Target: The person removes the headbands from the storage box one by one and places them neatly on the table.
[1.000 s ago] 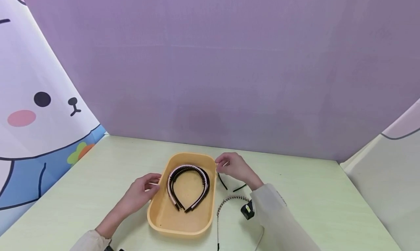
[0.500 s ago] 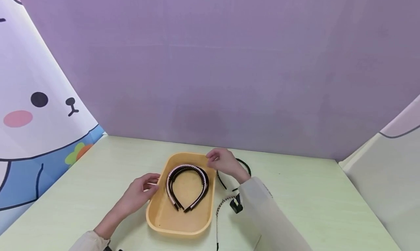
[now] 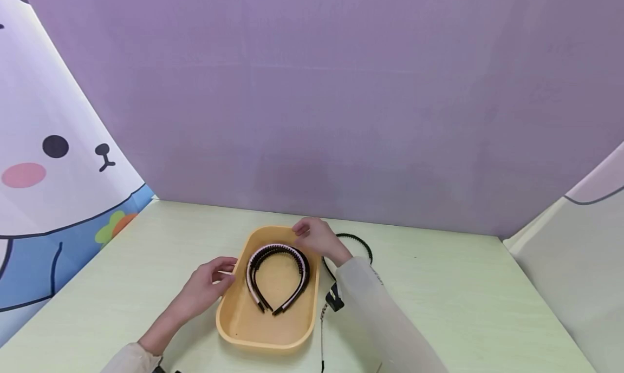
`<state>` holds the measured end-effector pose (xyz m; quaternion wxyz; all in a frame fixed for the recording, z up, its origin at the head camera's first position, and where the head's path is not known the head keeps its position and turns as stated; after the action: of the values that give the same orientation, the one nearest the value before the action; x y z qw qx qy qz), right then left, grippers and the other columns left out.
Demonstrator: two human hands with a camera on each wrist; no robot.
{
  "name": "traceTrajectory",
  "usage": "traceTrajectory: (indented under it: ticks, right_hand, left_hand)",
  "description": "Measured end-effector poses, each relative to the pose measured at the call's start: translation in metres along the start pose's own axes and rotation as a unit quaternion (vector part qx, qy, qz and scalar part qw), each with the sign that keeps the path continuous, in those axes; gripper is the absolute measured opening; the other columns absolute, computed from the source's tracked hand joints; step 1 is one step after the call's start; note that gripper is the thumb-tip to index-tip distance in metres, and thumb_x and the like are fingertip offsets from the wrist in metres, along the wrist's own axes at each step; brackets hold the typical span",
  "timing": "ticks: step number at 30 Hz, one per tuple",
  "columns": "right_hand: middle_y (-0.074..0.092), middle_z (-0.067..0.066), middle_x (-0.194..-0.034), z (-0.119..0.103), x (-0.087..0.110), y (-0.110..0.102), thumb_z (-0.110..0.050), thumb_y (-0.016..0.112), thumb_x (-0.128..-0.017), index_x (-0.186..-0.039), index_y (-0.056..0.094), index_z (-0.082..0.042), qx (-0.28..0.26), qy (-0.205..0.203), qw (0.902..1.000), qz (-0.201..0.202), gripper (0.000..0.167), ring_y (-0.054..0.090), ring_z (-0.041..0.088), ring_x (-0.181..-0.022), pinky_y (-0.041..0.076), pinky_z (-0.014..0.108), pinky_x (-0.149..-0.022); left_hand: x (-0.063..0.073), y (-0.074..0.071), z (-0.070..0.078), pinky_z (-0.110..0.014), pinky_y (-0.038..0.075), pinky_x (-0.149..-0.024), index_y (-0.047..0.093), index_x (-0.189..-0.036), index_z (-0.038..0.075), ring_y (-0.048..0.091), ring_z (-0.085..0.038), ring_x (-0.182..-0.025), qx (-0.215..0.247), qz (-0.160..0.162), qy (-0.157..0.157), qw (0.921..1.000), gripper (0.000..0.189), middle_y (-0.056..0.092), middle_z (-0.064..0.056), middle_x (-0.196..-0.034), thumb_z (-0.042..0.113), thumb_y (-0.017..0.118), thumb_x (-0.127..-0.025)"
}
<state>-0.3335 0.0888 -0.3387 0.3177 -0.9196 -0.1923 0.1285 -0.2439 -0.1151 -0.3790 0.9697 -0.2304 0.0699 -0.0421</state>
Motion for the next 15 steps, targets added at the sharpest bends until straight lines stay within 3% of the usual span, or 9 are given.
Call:
traceTrajectory:
  ticks: [8,15]
  right_hand:
    - [0.064,0.022,-0.111,0.002,-0.006,0.014,0.000,0.069,-0.080,-0.114,0.059,0.009,0.012,0.021,0.9995,-0.020,0.037,0.062,0.032,-0.103,0.051,0.038,-0.091]
    - [0.063,0.020,-0.115,0.003,-0.008,0.024,-0.003,0.069,-0.083,-0.120,0.058,0.006,0.045,0.034,0.9971,-0.050,0.039,0.063,0.031,-0.105,0.052,0.037,-0.089]
  left_hand:
    - [0.000,0.000,0.000,-0.028,0.056,-0.070,0.060,-0.118,-0.004,0.066,-0.023,-0.090,0.000,0.001,-0.003,1.0000,0.030,0.067,-0.014,-0.103,0.000,0.059,-0.088]
    - [0.000,-0.001,0.000,-0.028,0.056,-0.071,0.060,-0.118,-0.004,0.066,-0.024,-0.091,0.001,0.001,-0.003,1.0000,0.029,0.067,-0.014,-0.104,0.000,0.059,-0.088]
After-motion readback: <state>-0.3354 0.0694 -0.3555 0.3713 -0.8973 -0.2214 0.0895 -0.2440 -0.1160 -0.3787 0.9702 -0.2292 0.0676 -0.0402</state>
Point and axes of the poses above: each hand's wrist, its own x-axis away from the middle knuckle, its own y-axis out of the palm, z = x × y, the point moved 9 cm from there along -x, towards the middle knuckle
